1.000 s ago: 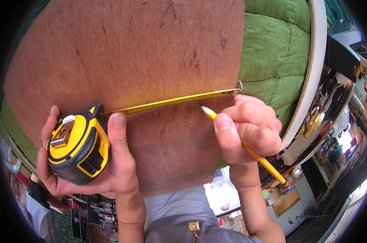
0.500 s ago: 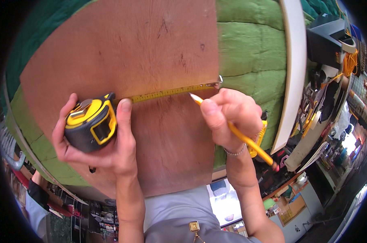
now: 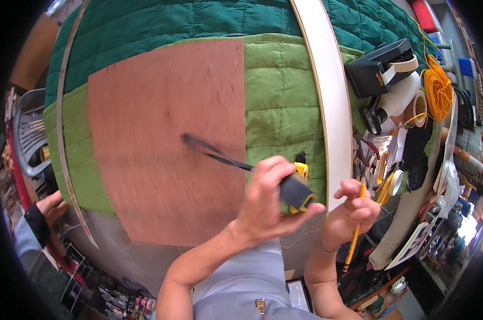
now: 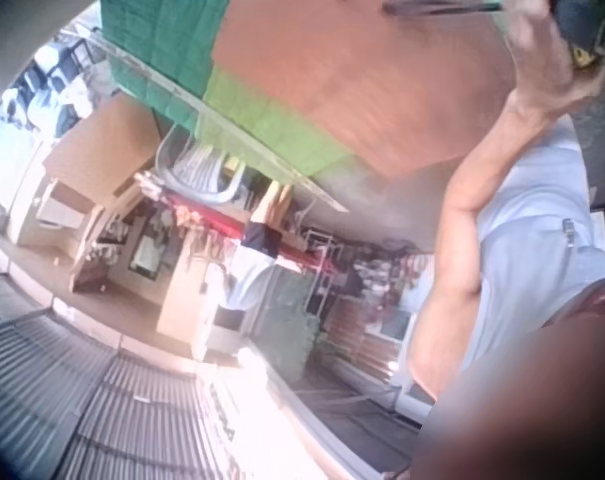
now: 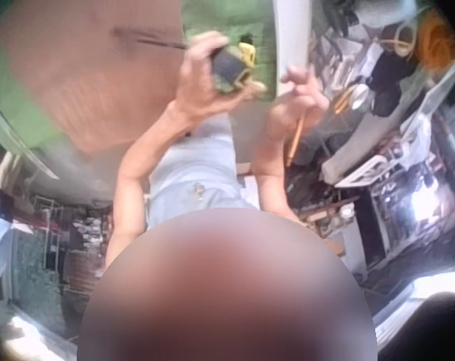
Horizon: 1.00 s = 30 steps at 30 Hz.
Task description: The person wipes a wooden board with a cloth, then uses a tape measure and pencil to mark measurements on the board. They also use a ruler to draw straight lines. The person handles framed photos and places them on a table.
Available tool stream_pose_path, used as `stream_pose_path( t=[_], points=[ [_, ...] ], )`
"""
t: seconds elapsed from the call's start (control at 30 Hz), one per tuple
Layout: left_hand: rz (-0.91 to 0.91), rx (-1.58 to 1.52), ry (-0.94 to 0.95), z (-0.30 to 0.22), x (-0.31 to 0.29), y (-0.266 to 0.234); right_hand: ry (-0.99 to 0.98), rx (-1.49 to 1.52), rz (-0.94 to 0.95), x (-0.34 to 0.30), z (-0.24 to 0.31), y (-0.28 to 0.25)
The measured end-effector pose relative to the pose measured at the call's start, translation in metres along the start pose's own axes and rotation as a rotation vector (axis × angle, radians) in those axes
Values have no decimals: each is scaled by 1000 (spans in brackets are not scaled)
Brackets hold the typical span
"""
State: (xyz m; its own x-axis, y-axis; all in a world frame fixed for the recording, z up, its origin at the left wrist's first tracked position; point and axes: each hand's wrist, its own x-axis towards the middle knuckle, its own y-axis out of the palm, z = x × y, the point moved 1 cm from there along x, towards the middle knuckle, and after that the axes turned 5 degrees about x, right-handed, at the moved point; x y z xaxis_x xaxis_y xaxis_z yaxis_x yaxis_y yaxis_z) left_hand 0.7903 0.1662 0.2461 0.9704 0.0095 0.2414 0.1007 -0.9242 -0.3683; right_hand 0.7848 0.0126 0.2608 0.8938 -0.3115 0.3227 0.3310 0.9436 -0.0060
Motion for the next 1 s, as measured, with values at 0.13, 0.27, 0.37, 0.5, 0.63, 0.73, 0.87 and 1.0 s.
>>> stream_pose_path(
  t=[0.13, 0.27, 0.37, 0.5, 0.63, 0.73, 0.87, 1.0],
  points=[
    [185, 14, -261, -29, 0, 48, -15, -6, 12, 15, 5, -54],
    [118, 275, -191, -28, -12, 60, 46, -102, 41, 20, -3, -102],
    [-2, 445, -240, -23, -23, 48, 67, -140, 53, 20, -11, -129],
    [-82, 462, -447, -17, -25, 40, 135, -232, 15, 13, -10, -153],
    [-69, 291, -487, -15, -24, 56, 158, -291, -15, 8, -8, -172],
    [-101, 65, -545, -14, -25, 71, 168, -320, -51, 6, -10, -181],
    [-102, 230, -499, -17, -25, 82, 174, -324, -4, -2, -11, -179],
    [10, 654, -179, -25, -17, 82, 171, -287, 114, -15, -8, -156]
  ],
)
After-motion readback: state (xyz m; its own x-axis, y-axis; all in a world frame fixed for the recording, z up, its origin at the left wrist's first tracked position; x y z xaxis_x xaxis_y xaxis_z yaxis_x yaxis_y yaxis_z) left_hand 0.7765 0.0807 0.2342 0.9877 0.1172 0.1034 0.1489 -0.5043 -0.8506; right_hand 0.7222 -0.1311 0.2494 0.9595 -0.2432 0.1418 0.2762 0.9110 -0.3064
